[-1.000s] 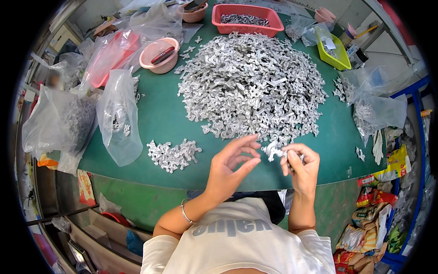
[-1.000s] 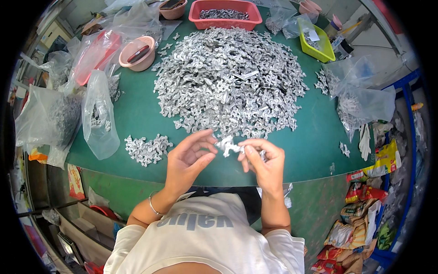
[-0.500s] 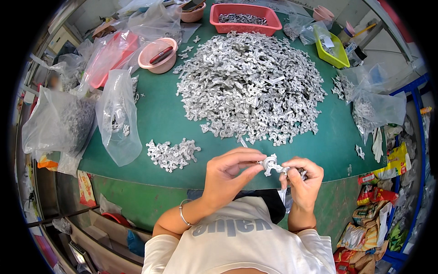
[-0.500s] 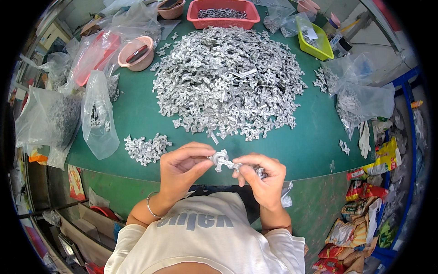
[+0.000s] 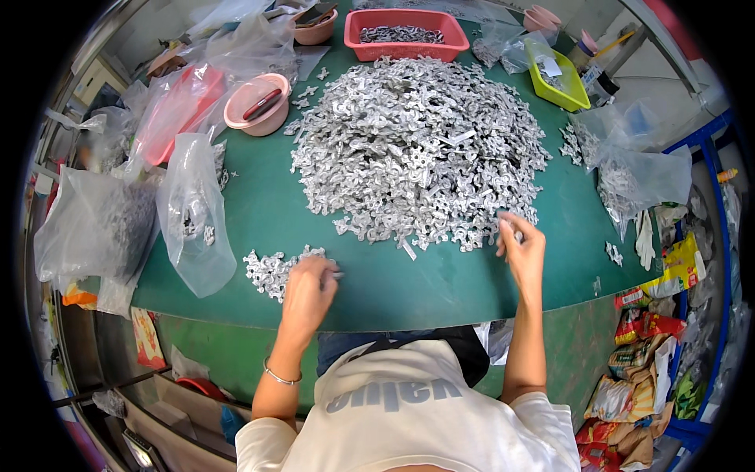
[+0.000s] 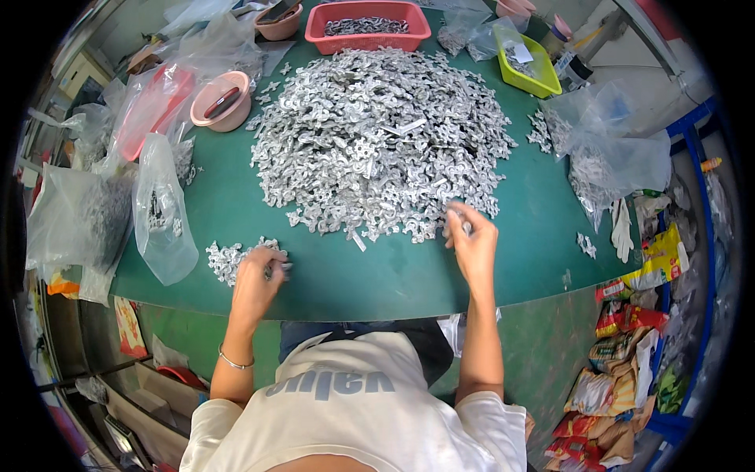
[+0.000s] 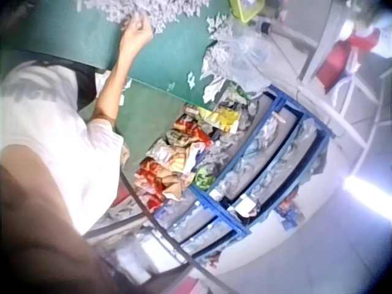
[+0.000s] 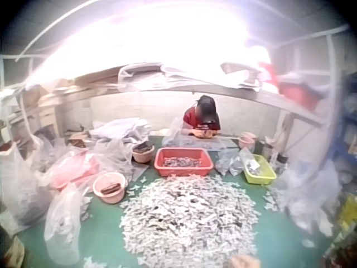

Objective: The person picks up individual silver metallic parts from a large pile on a green table, sorts through them by hand, and places specific ones into small groups.

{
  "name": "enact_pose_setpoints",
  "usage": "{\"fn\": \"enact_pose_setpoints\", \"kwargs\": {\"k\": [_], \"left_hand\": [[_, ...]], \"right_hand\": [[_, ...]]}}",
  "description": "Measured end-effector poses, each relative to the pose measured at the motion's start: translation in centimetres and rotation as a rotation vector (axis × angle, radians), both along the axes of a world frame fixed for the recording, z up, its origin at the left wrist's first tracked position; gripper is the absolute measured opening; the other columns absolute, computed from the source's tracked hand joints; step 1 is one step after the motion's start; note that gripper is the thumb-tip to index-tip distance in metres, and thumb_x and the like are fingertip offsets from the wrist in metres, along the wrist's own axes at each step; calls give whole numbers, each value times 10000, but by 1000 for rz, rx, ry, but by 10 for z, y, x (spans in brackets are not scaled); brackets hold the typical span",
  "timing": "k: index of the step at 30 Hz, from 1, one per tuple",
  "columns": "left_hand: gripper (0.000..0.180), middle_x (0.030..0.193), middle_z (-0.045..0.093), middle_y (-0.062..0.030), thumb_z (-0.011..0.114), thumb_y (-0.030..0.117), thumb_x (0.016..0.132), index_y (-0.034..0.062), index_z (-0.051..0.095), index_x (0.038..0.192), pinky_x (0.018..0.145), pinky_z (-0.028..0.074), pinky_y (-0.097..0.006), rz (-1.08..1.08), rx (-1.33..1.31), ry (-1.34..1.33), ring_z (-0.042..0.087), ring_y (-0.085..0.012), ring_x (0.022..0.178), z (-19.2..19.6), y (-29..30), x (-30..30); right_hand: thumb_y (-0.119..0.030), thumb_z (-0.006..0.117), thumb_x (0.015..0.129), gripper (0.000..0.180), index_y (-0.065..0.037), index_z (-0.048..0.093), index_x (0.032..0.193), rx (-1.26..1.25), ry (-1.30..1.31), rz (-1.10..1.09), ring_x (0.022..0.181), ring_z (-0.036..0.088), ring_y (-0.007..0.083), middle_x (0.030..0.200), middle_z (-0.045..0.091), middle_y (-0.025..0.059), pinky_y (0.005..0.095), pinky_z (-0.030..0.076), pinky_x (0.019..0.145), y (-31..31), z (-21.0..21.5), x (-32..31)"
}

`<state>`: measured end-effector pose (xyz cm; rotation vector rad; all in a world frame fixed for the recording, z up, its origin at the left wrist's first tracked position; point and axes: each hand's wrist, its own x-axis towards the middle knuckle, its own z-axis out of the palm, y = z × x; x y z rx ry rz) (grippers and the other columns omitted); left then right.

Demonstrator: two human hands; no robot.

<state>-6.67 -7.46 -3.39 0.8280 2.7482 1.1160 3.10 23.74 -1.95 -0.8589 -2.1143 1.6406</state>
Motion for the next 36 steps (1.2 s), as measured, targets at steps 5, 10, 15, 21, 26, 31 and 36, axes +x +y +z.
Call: {"fn": "enact_pose_setpoints", "kwargs": {"k": [5, 10, 15, 21, 26, 31, 36], "left_hand": [[163, 849, 532, -106, 533, -38, 677, 12, 590, 821, 746, 348, -372, 70, -172, 183, 490, -278, 831, -1, 6, 4], [171, 919, 506, -107, 542, -36, 684, 15, 586, 841, 749, 342, -366, 109, -94, 239, 475, -274, 852, 8, 16, 11], [168, 948, 507, -116, 558, -23, 725, 22, 586, 884, 796, 352, -366, 44, 84, 146, 475, -280, 907, 14, 32, 16], [195, 979, 508, -118, 571, -5, 734, 34, 581, 925, 822, 344, -376, -6, 82, 135, 473, -282, 937, 19, 43, 22], [194, 968, 518, -116, 573, -8, 734, 32, 578, 924, 823, 359, -371, -38, 98, 108, 484, -287, 934, 22, 46, 24], [234, 958, 540, -122, 580, -23, 725, 26, 579, 954, 772, 418, -327, -73, 180, 80, 532, -266, 882, 29, 49, 25], [358, 988, 544, -111, 559, 1, 797, -25, 477, 1144, 725, 454, -252, -229, 706, -673, 552, -144, 839, 47, 75, 35]], "right_hand": [[-68, 631, 729, 173, -84, 642, 900, 923, -77, 72, 635, 578, 280, 898, 562, 70, 361, 454, 592, 4, -15, -38], [-68, 621, 737, 110, -71, 628, 847, 923, -71, 94, 664, 580, 302, 909, 570, 74, 383, 448, 598, 4, -16, -38], [-59, 614, 742, 99, -36, 614, 839, 805, -15, 37, 685, 578, 311, 816, 589, 116, 372, 447, 617, 11, -26, -30], [-76, 639, 726, 129, -28, 609, 842, 767, 0, -40, 740, 576, 310, 809, 597, 124, 374, 443, 640, 8, -15, -29], [-74, 649, 714, 123, -33, 616, 825, 794, -12, 4, 721, 567, 322, 802, 595, 117, 374, 444, 628, 4, -22, -24], [-28, 592, 794, 47, 17, 581, 802, 63, 145, -7, 472, 458, 47, 714, 593, 60, 195, 359, 455, -22, 8, -3], [-45, 579, 812, 89, 29, 554, 855, -218, 292, 152, 474, 477, 75, 764, 609, 108, 186, 342, 415, -51, 35, 19]]}}
